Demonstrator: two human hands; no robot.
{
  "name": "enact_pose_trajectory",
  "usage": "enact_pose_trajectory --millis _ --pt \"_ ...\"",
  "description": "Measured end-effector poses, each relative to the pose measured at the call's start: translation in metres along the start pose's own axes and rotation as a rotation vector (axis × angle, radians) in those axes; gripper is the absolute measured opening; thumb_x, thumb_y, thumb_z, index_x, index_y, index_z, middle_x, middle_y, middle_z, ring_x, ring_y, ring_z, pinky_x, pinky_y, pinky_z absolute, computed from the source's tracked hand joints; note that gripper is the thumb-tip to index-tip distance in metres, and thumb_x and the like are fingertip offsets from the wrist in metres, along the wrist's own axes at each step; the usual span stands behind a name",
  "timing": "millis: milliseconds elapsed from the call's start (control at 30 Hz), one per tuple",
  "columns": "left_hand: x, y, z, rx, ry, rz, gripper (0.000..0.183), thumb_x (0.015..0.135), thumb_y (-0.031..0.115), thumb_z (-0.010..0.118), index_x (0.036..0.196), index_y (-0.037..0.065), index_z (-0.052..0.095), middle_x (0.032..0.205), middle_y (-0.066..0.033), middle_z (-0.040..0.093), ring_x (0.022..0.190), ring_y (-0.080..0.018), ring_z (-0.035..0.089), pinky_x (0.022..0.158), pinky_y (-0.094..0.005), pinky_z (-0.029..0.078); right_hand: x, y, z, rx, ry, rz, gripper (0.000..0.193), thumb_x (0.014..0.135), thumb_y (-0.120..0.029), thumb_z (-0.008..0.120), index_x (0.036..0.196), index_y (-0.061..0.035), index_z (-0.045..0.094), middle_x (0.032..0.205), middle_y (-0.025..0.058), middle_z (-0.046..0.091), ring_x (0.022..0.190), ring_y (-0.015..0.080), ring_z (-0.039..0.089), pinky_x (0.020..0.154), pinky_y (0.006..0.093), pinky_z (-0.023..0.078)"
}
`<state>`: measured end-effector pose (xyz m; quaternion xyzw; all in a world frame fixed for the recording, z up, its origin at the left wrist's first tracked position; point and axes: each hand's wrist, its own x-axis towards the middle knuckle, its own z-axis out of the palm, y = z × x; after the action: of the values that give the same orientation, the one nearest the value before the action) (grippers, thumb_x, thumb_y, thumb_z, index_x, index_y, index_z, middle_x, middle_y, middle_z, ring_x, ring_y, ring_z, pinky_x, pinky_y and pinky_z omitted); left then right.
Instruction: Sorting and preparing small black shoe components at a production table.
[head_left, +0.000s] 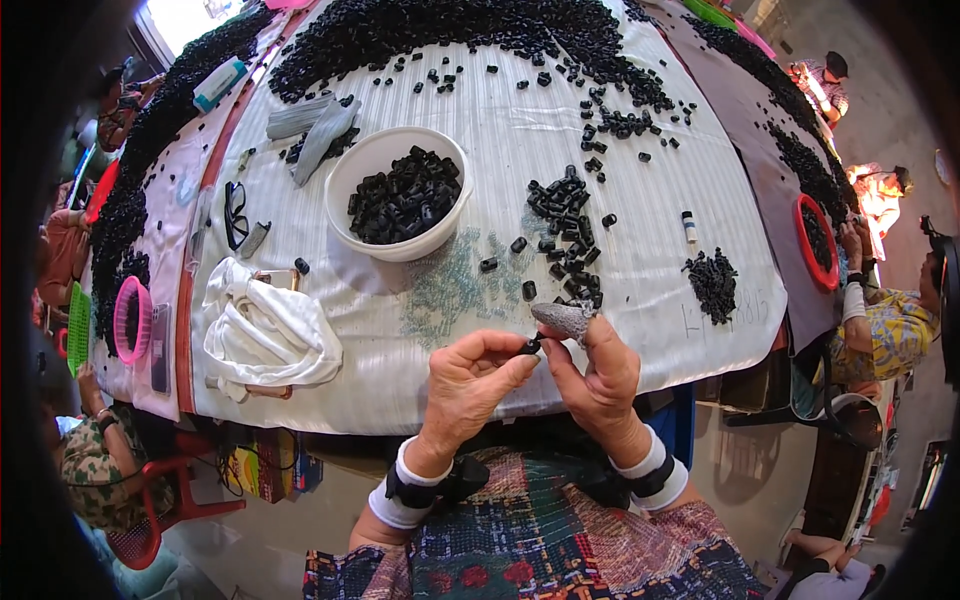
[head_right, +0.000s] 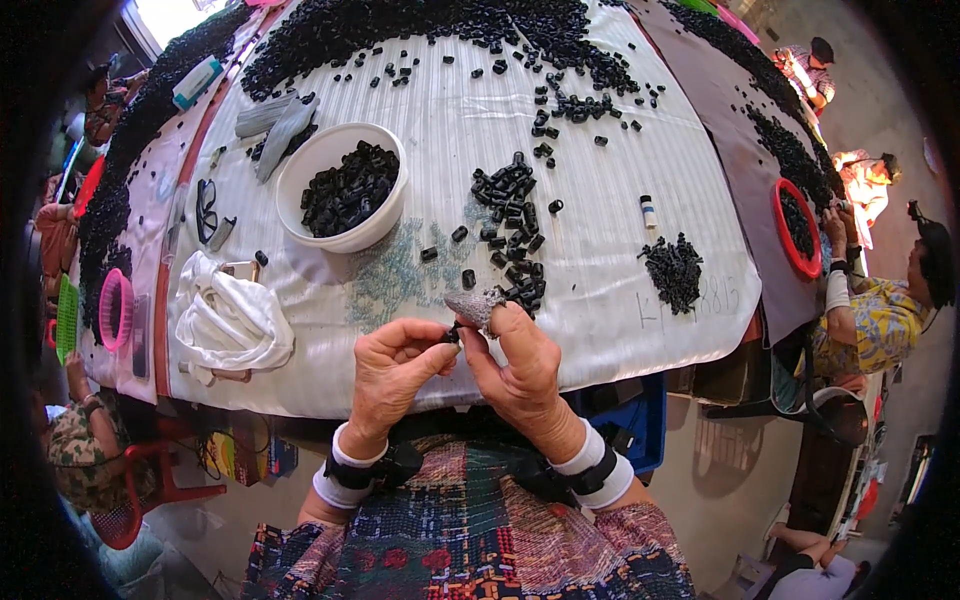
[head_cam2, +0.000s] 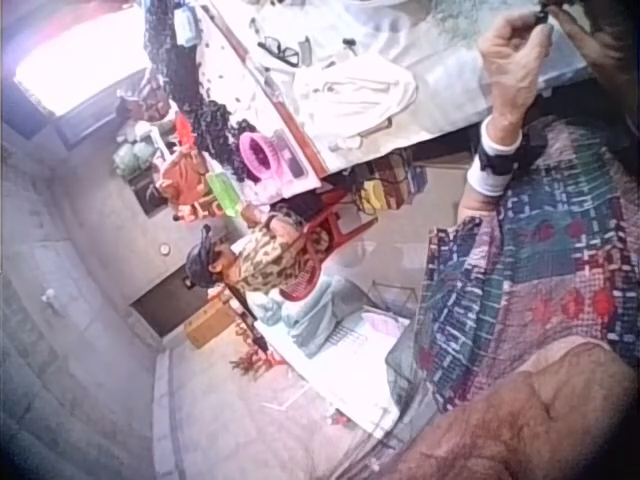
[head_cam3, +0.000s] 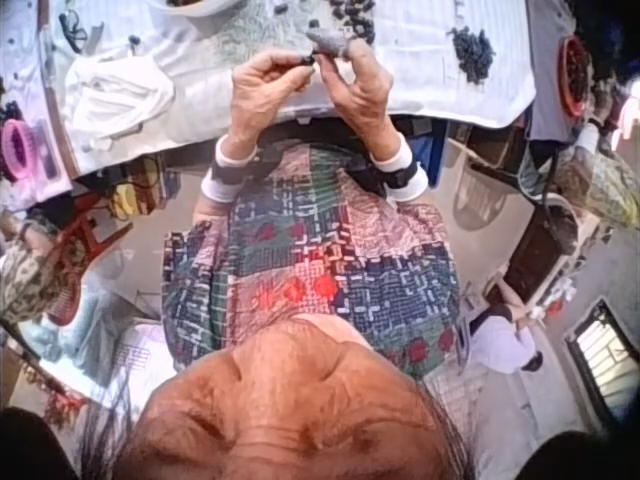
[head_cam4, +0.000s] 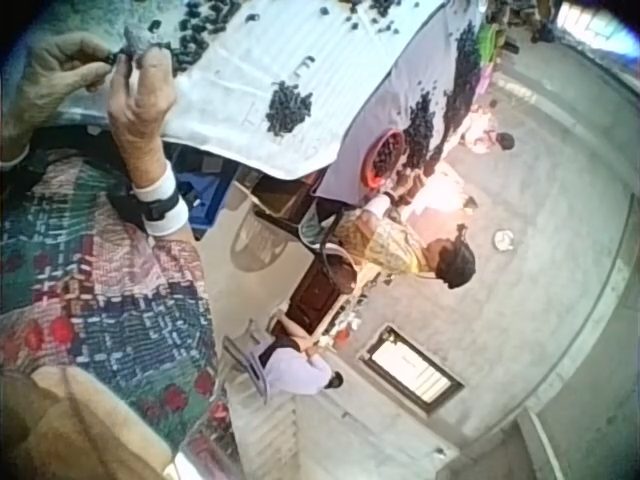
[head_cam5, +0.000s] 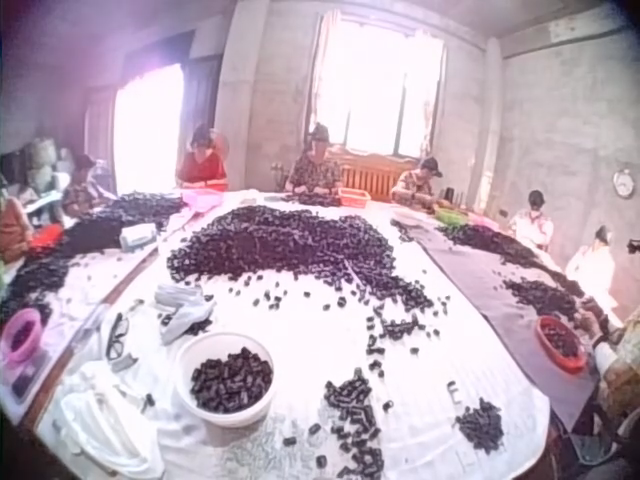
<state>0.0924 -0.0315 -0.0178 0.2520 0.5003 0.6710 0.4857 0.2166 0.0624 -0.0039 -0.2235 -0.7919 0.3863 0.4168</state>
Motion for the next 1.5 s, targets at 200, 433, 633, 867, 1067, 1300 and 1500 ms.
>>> enact_pose_trajectory --millis 200,433,633,867,1067,1300,1500 --pt "0.000 -0.001 -0.001 0.051 0.002 0.009 0.022 0.079 0.000 0.069 0.099 -0.005 0.061 0.087 -0.0056 0.065 0.077 -0.0070 0.060 0.068 -0.0181 0.050 0.000 -0.001 0.002 -0.048 0.021 -0.012 0.029 0.076 0.009 0.062 0.104 0.0022 0.059 0.090 0.0096 0.065 0.083 0.0156 0.064 0.075 0.0250 0.048" --pt "0.000 -0.001 -0.001 0.066 -0.003 0.005 0.022 0.079 0.000 0.069 0.098 -0.005 0.061 0.087 -0.0057 0.065 0.076 -0.0070 0.060 0.069 -0.0181 0.050 -0.004 0.001 0.005 -0.051 0.038 -0.010 0.030 0.075 0.010 0.062 0.104 0.0014 0.060 0.088 0.0082 0.065 0.080 0.0141 0.062 0.074 0.0241 0.047" --pt "0.003 -0.004 0.001 0.080 0.026 -0.018 0.019 0.079 -0.003 0.066 0.097 -0.007 0.060 0.082 -0.0077 0.065 0.072 -0.0100 0.062 0.065 -0.0206 0.052 -0.006 0.004 0.008 -0.022 0.105 0.024 0.030 0.072 0.010 0.065 0.100 0.0006 0.059 0.083 0.0125 0.062 0.072 0.0244 0.062 0.064 0.0303 0.049" --pt "0.003 -0.008 0.000 0.057 0.044 -0.068 0.021 0.079 0.002 0.068 0.098 -0.006 0.061 0.081 -0.0055 0.065 0.071 -0.0064 0.060 0.062 -0.0182 0.049 -0.010 0.007 0.007 0.075 0.048 0.138 0.030 0.075 0.009 0.063 0.103 0.0005 0.059 0.087 0.0091 0.063 0.079 0.0172 0.061 0.070 0.0258 0.047" --pt "0.003 -0.011 -0.002 0.065 0.042 -0.041 0.020 0.079 0.001 0.068 0.097 -0.005 0.062 0.082 -0.0051 0.065 0.071 -0.0060 0.059 0.063 -0.0180 0.049 -0.011 0.010 0.008 0.032 0.038 0.077 0.031 0.078 0.009 0.061 0.107 0.0011 0.059 0.092 0.0060 0.063 0.084 0.0105 0.059 0.076 0.0223 0.045" --pt "0.004 -0.007 0.001 0.090 0.036 -0.039 0.019 0.079 0.001 0.068 0.097 -0.005 0.062 0.082 -0.0050 0.065 0.072 -0.0057 0.059 0.064 -0.0173 0.049 -0.009 0.008 0.013 0.181 0.155 0.236 0.026 0.075 0.007 0.063 0.100 -0.0003 0.060 0.083 0.0084 0.063 0.075 0.0156 0.061 0.068 0.0256 0.048" --pt "0.004 -0.007 0.000 0.102 0.025 -0.048 0.019 0.079 0.001 0.069 0.096 -0.005 0.062 0.082 -0.0047 0.065 0.072 -0.0056 0.059 0.064 -0.0171 0.049 -0.009 0.006 0.011 0.110 0.120 0.205 0.024 0.075 0.008 0.063 0.098 -0.0001 0.061 0.083 0.0090 0.063 0.073 0.0166 0.061 0.066 0.0258 0.048"
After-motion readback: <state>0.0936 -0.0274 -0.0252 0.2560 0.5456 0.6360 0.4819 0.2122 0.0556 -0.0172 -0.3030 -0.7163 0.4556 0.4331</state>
